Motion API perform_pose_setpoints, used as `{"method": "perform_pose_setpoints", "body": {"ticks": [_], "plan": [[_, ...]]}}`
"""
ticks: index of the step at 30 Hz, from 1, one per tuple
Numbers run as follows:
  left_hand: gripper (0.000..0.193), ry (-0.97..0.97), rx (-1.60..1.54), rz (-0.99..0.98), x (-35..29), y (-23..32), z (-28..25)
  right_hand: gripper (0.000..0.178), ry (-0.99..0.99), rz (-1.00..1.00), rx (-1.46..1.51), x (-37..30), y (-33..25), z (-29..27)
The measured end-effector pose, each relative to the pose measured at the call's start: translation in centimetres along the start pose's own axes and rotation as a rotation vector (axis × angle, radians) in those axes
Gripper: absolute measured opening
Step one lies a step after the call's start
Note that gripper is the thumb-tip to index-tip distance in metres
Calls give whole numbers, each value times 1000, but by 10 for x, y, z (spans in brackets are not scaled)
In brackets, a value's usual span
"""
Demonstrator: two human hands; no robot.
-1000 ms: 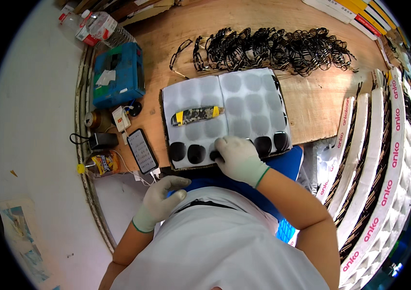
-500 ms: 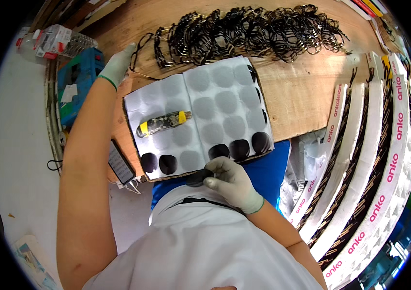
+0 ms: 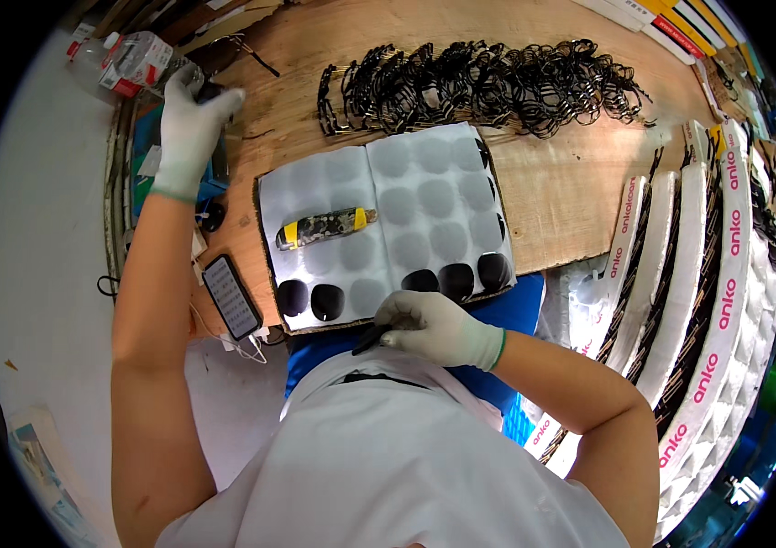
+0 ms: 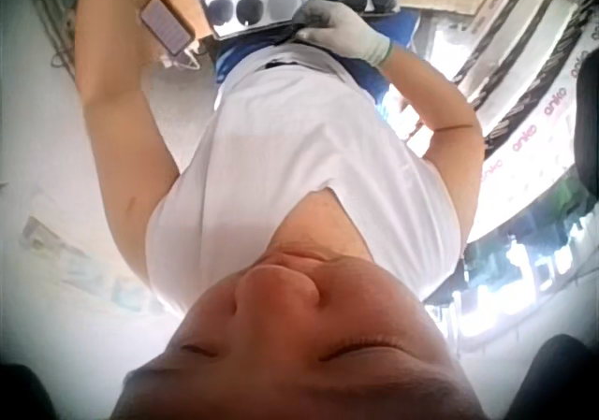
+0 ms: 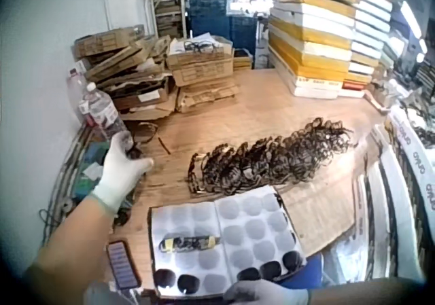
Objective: The person assembles sunglasses by attaching lenses to frames and securing them with a cord. They handle multiple lens and frame components, repeatedly attaching and adjusting parts while working at a cluttered table.
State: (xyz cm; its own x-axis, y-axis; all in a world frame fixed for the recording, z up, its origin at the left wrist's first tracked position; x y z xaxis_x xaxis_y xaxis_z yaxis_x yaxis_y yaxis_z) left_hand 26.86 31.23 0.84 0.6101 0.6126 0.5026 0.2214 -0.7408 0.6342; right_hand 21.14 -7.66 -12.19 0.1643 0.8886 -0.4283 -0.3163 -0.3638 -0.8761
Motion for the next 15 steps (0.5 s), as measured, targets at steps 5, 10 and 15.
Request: {"method": "perform_pose_setpoints", "body": {"ticks": [5, 10, 15], "plan": [[52, -469, -205, -246, -163, 60, -60, 25, 114, -277, -252, -27, -51, 22], [29, -664, -576, -112, -264, 115, -74, 25, 311, -621, 37, -59, -77, 60], [23, -654, -737, -83, -287, 142, -62, 33, 470, -655, -100, -68, -89, 61]]}}
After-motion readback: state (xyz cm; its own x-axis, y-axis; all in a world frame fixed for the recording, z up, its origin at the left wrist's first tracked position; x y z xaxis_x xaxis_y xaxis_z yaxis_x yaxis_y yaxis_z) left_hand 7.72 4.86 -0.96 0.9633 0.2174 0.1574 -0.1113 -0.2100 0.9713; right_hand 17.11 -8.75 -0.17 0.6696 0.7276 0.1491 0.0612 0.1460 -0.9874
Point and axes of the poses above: each hand's wrist, its own x-axis towards the middle knuckle, its own z-axis out of the palm, y = z × x, the point moved 9 cm from there along x, towards the middle knuckle, and after that the axes turned 1 degree about -z, right-handed, at the moved point
